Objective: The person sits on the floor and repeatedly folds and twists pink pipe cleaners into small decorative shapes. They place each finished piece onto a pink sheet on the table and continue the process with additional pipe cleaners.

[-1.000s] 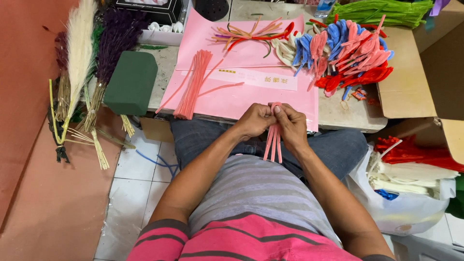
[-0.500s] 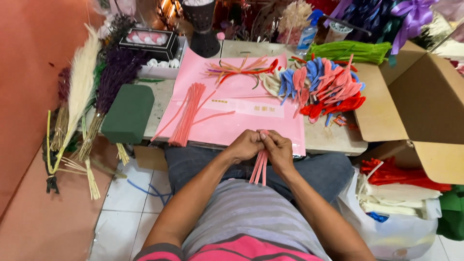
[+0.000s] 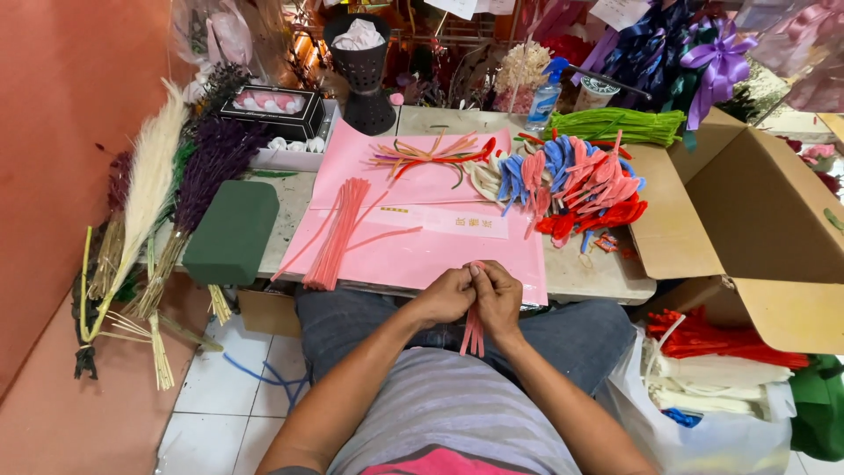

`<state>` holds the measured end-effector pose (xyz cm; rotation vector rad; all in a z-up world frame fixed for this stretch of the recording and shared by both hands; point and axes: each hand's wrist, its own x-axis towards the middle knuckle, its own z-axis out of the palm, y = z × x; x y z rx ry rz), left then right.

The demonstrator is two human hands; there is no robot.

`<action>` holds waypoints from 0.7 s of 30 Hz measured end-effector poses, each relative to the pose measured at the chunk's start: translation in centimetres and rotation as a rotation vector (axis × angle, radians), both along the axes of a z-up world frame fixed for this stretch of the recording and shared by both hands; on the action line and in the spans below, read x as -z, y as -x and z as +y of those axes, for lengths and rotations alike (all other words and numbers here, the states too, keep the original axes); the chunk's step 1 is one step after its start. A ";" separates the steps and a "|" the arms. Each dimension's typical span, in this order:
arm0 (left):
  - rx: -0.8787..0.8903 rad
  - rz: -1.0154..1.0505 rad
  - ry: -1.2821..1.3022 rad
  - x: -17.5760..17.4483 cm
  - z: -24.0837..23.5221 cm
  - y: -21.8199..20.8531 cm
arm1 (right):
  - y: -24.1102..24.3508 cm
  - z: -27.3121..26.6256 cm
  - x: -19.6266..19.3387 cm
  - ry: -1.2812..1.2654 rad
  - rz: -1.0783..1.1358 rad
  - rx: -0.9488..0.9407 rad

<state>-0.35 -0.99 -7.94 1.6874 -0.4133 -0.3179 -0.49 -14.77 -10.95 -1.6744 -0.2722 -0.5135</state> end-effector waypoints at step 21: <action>-0.171 -0.460 -0.273 -3.5 2.3 1.0 | 0.0 -3.5 -2.0 0.189 0.491 -0.406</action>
